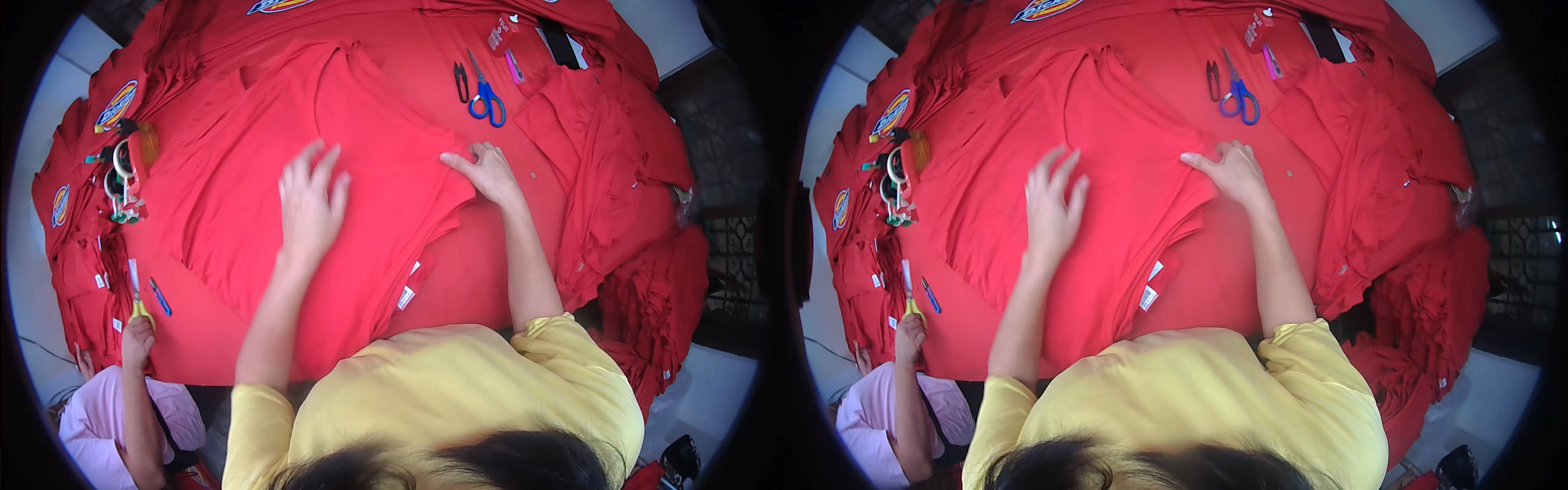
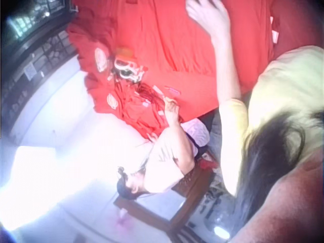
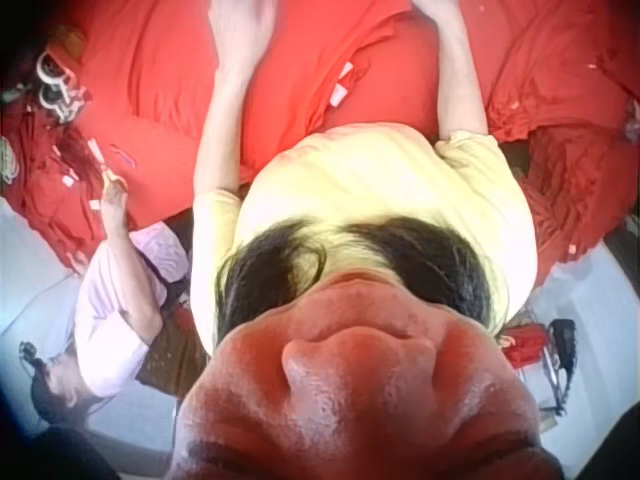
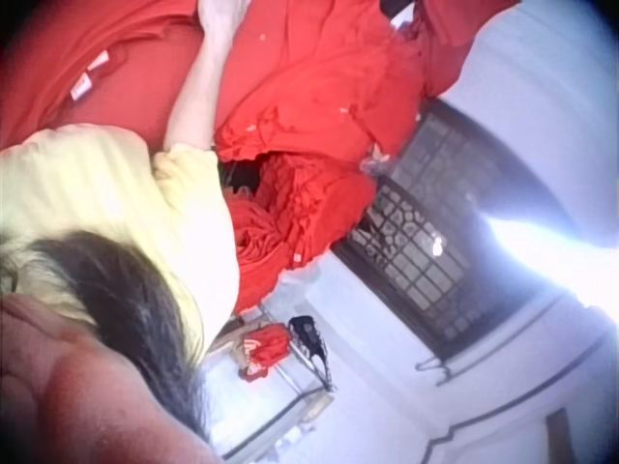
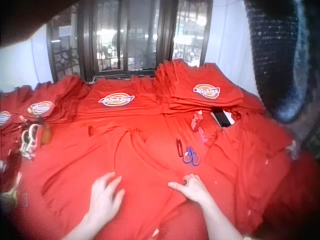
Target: The person is inspecting red t-shirts for quality control on a large table. They check the collars and tags, use a tool to remove small debris from the fabric, and organize the shirts on the workspace.
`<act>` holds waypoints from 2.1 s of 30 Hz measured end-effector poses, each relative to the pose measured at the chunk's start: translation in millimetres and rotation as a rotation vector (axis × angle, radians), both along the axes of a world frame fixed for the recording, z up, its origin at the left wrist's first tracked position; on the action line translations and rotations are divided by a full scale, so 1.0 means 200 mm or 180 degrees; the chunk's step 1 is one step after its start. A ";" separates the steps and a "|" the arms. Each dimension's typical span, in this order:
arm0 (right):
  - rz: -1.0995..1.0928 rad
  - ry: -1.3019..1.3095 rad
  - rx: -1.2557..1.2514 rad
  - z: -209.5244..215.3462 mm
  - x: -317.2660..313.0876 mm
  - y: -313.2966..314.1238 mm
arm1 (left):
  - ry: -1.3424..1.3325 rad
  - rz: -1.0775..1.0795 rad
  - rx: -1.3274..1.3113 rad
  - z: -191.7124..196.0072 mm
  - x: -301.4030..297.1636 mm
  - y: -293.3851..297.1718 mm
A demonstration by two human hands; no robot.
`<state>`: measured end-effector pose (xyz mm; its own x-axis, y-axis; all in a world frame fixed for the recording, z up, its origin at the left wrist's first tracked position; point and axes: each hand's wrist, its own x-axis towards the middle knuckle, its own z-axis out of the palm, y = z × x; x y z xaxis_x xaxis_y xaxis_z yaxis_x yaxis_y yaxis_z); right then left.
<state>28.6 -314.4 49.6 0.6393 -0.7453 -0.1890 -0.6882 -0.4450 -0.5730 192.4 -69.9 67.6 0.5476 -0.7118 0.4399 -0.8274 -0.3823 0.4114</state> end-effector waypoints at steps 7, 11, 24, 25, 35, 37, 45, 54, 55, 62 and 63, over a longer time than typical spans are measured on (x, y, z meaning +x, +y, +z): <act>0.0468 0.0105 -0.0203 -0.09 0.02 0.02 | -0.0199 -0.0216 0.0855 -0.11 -0.26 0.16; 0.0517 0.0086 -0.0132 -0.12 0.01 0.00 | -0.0270 -0.0216 0.0727 -0.10 -0.24 0.15; 0.0386 -0.0236 -0.0014 -0.16 -0.01 -0.04 | -0.0557 0.0048 0.0110 -0.13 -0.13 0.07; 0.0179 -0.0476 -0.0294 -0.15 -0.01 -0.02 | -0.0324 -0.0067 0.0145 -0.12 -0.11 0.06; 0.1598 -0.1726 -0.0421 0.03 0.30 0.48 | 0.1682 -0.0673 0.0318 -0.03 0.09 -0.02; 0.1359 -0.1683 0.0292 -0.03 0.31 0.43 | 0.2134 -0.0768 0.0126 -0.08 0.12 -0.02; 0.1104 -0.1694 0.1081 -0.03 0.31 0.44 | 0.2555 -0.0912 0.0768 0.01 0.15 -0.01; 0.1126 -0.2310 -0.0506 -0.08 0.32 0.57 | 0.2342 -0.0736 0.0322 -0.07 0.12 -0.03; 0.1030 -0.2479 -0.0289 -0.10 0.32 0.55 | 0.2611 -0.0743 0.0391 -0.05 0.12 -0.03; 0.0298 -0.2632 0.1981 -0.07 0.29 0.47 | 0.2756 -0.0792 0.0269 -0.07 0.14 -0.02; 0.0360 -0.2480 0.1896 -0.08 0.28 0.45 | 0.2806 -0.0786 0.0313 -0.05 0.13 -0.02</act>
